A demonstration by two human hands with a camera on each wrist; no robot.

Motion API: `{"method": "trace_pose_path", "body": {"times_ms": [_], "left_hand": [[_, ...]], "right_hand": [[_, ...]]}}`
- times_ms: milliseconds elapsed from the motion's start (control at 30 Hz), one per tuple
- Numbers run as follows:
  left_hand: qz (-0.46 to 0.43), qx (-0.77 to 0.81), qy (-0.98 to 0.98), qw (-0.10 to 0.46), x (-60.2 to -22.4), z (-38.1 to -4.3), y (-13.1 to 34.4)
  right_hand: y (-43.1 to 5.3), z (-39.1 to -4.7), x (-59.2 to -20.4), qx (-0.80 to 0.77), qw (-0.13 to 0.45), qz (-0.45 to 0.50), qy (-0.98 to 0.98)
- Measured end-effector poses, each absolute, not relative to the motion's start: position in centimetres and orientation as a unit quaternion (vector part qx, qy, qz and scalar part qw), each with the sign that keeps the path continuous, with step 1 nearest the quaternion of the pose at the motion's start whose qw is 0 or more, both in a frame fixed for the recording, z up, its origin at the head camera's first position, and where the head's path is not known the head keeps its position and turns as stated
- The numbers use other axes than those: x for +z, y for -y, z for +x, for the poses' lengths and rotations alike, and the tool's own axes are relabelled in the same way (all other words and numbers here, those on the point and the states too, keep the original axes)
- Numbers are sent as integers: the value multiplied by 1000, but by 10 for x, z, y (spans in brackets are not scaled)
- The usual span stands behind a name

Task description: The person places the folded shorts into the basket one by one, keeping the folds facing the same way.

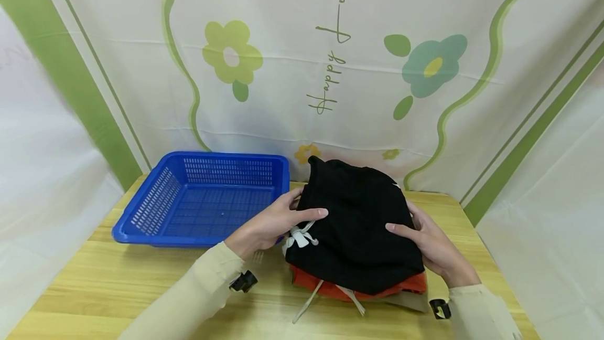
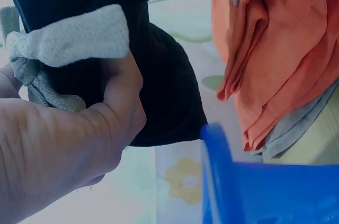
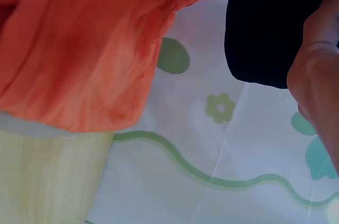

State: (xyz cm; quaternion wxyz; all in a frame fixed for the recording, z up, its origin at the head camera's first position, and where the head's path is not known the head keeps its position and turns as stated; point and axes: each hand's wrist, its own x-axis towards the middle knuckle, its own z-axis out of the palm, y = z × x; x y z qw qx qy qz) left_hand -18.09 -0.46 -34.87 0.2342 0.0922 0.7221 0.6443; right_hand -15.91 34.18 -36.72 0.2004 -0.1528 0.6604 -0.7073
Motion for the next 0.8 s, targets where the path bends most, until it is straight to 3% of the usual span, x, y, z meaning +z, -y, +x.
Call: {"method": "trace_pose_path", "body": {"times_ms": [800], "left_hand": [[112, 658, -713, 214, -326, -179, 50]], "right_hand": [[-299, -171, -337, -700, 181, -193, -663]]}}
